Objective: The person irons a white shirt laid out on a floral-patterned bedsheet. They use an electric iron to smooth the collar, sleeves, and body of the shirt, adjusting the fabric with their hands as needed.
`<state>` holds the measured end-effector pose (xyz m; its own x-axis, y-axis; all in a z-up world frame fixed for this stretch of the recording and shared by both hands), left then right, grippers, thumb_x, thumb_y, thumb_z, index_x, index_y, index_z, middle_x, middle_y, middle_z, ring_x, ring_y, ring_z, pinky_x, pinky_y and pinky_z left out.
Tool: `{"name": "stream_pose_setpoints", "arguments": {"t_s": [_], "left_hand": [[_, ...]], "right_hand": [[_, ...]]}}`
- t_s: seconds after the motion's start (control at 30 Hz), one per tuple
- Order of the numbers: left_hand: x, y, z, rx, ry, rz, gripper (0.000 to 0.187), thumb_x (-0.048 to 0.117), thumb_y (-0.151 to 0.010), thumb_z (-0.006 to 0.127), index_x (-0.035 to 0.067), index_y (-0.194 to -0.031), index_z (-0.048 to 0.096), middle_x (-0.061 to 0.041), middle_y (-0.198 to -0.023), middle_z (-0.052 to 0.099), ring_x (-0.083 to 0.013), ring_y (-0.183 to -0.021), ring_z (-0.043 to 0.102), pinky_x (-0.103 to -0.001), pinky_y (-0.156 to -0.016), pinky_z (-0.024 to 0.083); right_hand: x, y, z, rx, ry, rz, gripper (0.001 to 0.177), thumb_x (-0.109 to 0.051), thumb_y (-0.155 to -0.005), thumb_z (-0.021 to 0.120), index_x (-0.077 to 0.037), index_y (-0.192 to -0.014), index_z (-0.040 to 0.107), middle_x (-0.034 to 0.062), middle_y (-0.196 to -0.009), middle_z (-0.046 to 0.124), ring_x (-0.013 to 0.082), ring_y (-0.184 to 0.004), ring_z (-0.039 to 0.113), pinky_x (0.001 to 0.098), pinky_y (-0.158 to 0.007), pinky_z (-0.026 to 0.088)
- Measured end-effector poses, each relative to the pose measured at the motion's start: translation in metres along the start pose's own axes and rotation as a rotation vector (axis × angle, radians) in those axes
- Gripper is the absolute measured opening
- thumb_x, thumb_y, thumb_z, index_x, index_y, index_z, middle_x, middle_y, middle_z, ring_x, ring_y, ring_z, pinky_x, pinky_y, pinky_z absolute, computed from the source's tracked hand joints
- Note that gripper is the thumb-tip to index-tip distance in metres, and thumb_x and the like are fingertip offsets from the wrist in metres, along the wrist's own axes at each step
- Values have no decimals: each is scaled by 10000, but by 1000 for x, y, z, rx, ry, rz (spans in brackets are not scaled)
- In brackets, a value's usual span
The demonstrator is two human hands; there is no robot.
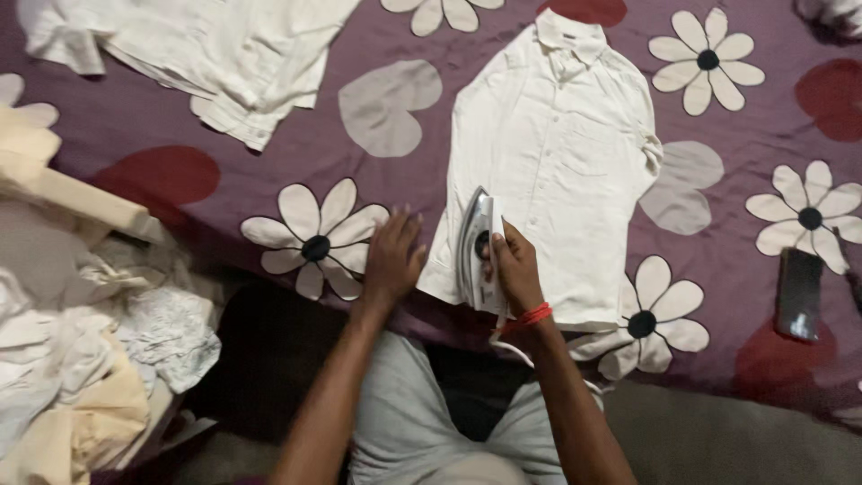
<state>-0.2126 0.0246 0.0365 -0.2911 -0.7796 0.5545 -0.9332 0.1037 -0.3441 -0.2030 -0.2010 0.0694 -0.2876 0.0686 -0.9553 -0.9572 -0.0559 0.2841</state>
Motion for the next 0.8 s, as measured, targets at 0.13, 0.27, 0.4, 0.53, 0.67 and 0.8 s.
{"name": "stream_pose_setpoints", "arguments": {"t_s": [0.13, 0.27, 0.4, 0.53, 0.67, 0.8], "left_hand": [[46, 44, -20, -41, 18, -77, 481, 209, -831, 789, 127, -1282, 645, -108, -1204, 630, -323, -1139, 588, -501, -954, 478], [67, 52, -24, -30, 16, -67, 594, 191, -712, 829, 81, -1268, 651, -147, -1177, 617, -357, -1079, 583, -515, -864, 472], [56, 55, -17, 46, 61, -59, 503, 83, -737, 775, 107, -1235, 703, -115, -1184, 638, -329, -1088, 605, -471, -921, 500], [52, 61, -15, 32, 68, -54, 431, 36, -786, 729, 95, -1213, 719, -102, -1184, 653, -326, -1083, 621, -462, -897, 512], [58, 64, -20, 35, 70, -40, 508, -32, -728, 664, 60, -1225, 708, -136, -1211, 643, -353, -1116, 618, -472, -926, 515], [59, 65, -18, 32, 78, -74, 571, -57, -714, 633, 48, -1271, 697, -160, -1260, 639, -377, -1165, 604, -464, -984, 513]], "right_hand": [[14, -26, -13, 10, -33, 29, 283, -208, -1071, 503, -30, -1231, 652, 7, -756, 594, 91, -550, 526, 261, -480, 465], [14, -53, 2, -2, -7, 33, 276, -204, -1073, 484, -27, -1182, 664, -3, -743, 583, 83, -536, 513, 256, -470, 455], [17, -55, 23, 2, -2, 38, 241, -207, -1073, 483, -40, -1121, 649, -1, -713, 573, 84, -513, 503, 258, -455, 446], [21, -69, 13, 11, -37, 11, 251, -208, -1081, 484, -32, -1022, 653, 6, -702, 584, 92, -497, 505, 264, -449, 439], [20, -124, 16, 75, -5, -78, 259, -210, -1081, 483, -39, -944, 621, 2, -679, 569, 87, -494, 500, 273, -434, 436], [13, -158, 23, 80, -19, -72, 285, -212, -1088, 493, -36, -889, 597, 14, -660, 567, 97, -490, 508, 285, -429, 444]]}}
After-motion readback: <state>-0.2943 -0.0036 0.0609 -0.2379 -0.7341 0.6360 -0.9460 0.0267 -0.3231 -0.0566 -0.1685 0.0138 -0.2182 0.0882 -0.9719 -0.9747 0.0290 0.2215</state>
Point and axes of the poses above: each hand's wrist, its own y-axis away from the middle knuckle, its own z-axis out of the palm, x = y × z, the point moved 6 cm from there along -y, towards the middle knuckle
